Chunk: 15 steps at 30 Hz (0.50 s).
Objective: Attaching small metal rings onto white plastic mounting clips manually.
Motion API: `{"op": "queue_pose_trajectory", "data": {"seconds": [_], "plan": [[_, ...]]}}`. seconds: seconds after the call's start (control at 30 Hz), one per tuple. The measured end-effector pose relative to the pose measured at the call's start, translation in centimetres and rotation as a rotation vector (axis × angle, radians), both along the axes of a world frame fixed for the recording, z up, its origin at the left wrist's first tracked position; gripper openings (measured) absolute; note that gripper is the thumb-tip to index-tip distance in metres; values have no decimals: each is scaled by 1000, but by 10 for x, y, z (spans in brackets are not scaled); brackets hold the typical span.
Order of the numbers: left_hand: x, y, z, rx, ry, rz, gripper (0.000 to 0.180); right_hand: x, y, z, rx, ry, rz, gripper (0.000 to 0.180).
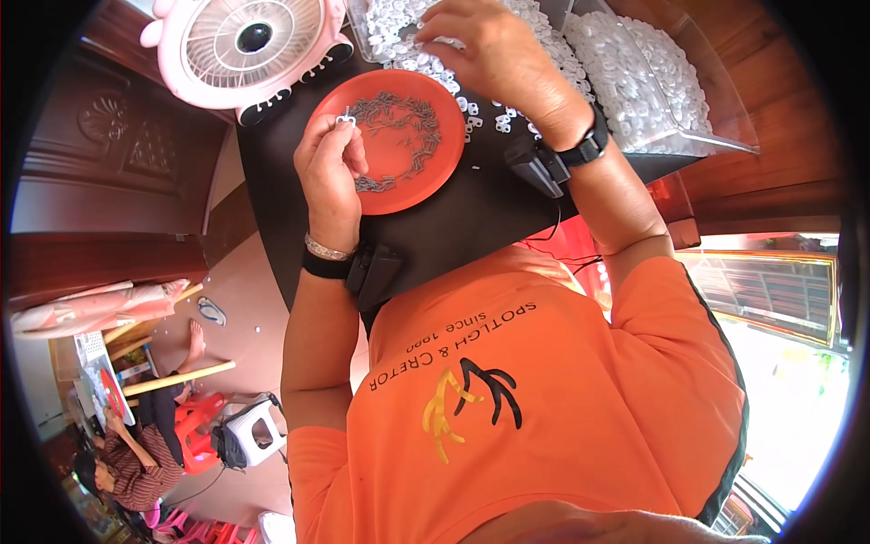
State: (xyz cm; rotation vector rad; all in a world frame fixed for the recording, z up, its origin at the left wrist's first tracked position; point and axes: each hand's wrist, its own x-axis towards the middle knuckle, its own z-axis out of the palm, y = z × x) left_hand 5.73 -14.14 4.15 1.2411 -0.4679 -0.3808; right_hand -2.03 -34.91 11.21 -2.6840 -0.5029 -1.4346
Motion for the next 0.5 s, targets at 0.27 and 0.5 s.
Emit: {"op": "queue_pose_trajectory", "data": {"seconds": [0.27, 0.5], "plan": [[1, 2, 0, 18, -6, -18, 16, -41, -61, -19, 208, 379, -319, 14], [1, 0, -3, 27, -30, -26, 17, -54, -71, -44, 279, 585, -307, 15]]}}
